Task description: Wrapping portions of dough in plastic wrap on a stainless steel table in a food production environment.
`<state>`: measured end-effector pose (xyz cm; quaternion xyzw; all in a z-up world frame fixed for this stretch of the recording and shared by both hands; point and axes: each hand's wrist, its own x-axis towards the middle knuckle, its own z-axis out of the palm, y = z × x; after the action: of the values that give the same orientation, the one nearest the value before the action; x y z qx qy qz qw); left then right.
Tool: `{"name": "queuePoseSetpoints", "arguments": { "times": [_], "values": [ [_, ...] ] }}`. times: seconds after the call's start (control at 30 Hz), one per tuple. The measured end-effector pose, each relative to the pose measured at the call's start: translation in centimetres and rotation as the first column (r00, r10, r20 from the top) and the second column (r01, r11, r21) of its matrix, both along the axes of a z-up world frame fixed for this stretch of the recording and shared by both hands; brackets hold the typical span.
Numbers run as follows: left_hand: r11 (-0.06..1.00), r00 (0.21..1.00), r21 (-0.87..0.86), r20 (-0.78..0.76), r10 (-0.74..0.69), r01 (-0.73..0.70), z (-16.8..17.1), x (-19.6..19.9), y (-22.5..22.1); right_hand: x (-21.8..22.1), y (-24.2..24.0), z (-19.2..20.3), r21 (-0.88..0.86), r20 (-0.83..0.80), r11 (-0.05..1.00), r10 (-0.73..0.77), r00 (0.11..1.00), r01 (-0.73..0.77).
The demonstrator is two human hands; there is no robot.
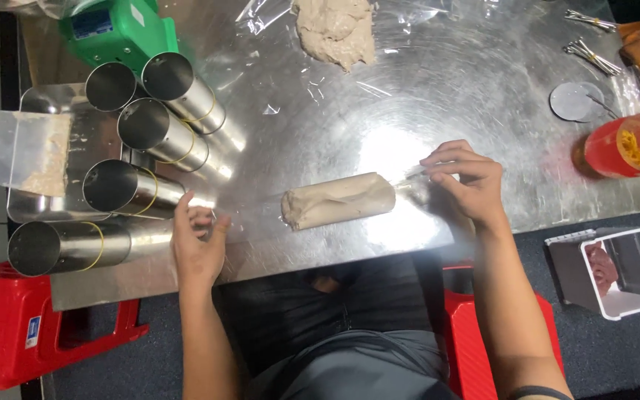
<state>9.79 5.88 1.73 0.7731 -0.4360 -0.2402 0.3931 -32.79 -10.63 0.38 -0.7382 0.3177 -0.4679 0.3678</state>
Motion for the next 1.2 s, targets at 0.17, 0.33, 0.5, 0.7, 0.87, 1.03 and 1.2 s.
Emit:
{"name": "queuePoseSetpoints", "arguments": {
  "times": [0.17, 0.33, 0.5, 0.7, 0.87, 1.03, 1.2],
  "values": [
    [0.996, 0.994, 0.004, 0.070, 0.085, -0.085, -2.6, 0.4, 1.0, 0.9, -0.2, -0.7, -0.035, 0.126, 0.998, -0.039, 0.991, 0.044],
    [0.974, 0.973, 0.010, -0.034, 0.227, -0.226, -2.1, 0.2, 1.2, 0.9, 0.1, -2.8, -0.005, 0.204, 0.990, -0.137, 0.969, 0.141],
    [0.963, 0.932, 0.039, -0.243, 0.268, -0.267, -2.1, 0.6, 1.8, 0.0, 0.0, -4.7, -0.053, 0.206, 0.981, -0.170, 0.964, 0.185],
    [0.993, 0.975, 0.011, -0.191, 0.115, -0.115, -0.2, 0.6, 2.0, 0.7, 0.9, -4.2, -0.009, 0.124, 0.958, -0.283, 0.951, 0.286],
    [0.964, 0.968, -0.141, -0.076, -0.238, 0.226, 0.0, 2.8, -2.7, 0.9, 0.8, -4.1, -0.001, 0.131, 0.956, -0.291, 0.948, 0.294],
    [0.768, 0.771, -0.454, -0.234, -0.592, 0.452, -1.1, 3.9, -6.7, 1.0, 0.9, -3.6, 0.025, 0.228, 0.970, -0.243, 0.943, 0.243],
    [0.779, 0.849, -0.415, -0.028, -0.528, 0.471, -1.0, 4.5, -6.4, 2.5, 1.4, -2.9, 0.046, 0.231, 0.955, -0.296, 0.927, 0.294]
  ]
}}
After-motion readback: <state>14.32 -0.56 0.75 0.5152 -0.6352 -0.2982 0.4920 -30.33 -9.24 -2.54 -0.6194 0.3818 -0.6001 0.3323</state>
